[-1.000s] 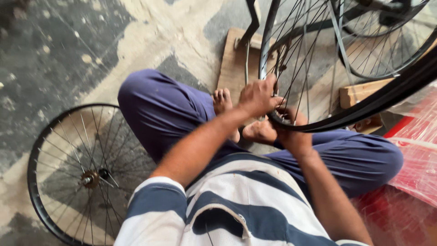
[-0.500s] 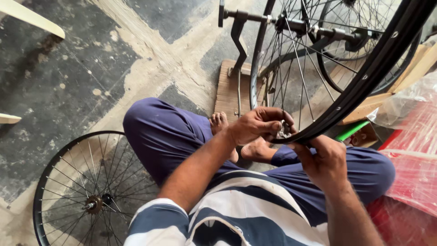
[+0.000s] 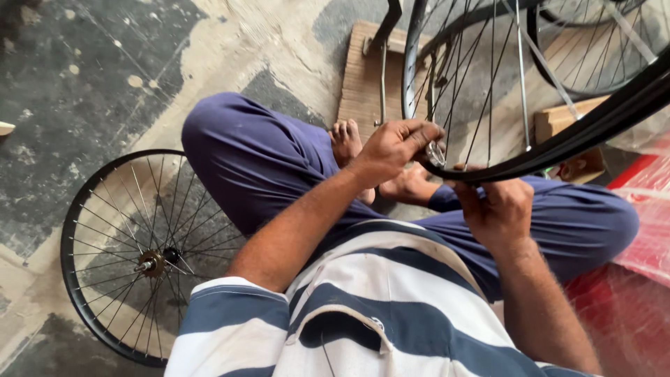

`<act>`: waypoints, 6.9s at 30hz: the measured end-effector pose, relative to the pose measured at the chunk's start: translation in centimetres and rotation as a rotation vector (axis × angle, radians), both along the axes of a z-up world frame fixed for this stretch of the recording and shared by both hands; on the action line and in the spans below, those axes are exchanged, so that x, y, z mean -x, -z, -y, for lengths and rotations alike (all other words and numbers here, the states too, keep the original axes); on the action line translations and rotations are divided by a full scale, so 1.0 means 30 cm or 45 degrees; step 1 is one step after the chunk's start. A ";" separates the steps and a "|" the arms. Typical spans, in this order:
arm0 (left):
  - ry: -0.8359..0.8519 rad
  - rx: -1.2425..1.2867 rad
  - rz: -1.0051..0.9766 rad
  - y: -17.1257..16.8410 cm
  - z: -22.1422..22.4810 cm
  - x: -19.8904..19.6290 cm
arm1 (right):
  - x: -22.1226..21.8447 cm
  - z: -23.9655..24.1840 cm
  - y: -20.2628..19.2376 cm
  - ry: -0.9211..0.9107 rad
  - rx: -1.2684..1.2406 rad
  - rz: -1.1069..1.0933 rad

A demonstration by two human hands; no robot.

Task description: The person repairs a bicycle wheel by adjusting the spokes with a small wrench and pliers while the wheel is mounted on a stand.

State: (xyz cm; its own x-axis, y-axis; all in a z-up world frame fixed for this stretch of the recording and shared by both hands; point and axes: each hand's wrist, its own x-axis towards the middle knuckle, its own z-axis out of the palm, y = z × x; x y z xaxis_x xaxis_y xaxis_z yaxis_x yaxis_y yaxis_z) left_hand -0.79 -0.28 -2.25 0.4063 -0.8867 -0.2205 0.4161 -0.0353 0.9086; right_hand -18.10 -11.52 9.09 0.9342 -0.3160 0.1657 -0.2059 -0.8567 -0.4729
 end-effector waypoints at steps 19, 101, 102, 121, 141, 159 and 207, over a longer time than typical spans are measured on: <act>-0.119 -0.172 0.367 0.080 0.009 -0.007 | -0.019 -0.023 -0.074 0.027 -0.049 0.017; 0.389 0.560 -0.791 -0.042 0.056 -0.018 | -0.031 0.069 -0.182 -0.010 -0.238 0.192; 0.407 0.497 -0.682 -0.029 0.055 -0.013 | -0.018 0.074 -0.166 -0.066 -0.307 0.183; -0.219 -0.146 0.776 0.159 0.108 -0.132 | -0.143 0.234 0.418 0.239 -1.422 -0.264; -0.246 0.007 0.770 0.203 0.162 -0.086 | -0.186 0.260 0.465 0.158 -1.262 -0.117; 0.384 0.084 0.094 0.065 0.089 -0.096 | -0.015 0.197 0.299 -0.033 -0.643 -0.211; 0.052 0.017 0.441 0.143 0.048 -0.045 | -0.035 0.017 -0.117 -0.047 -0.036 0.016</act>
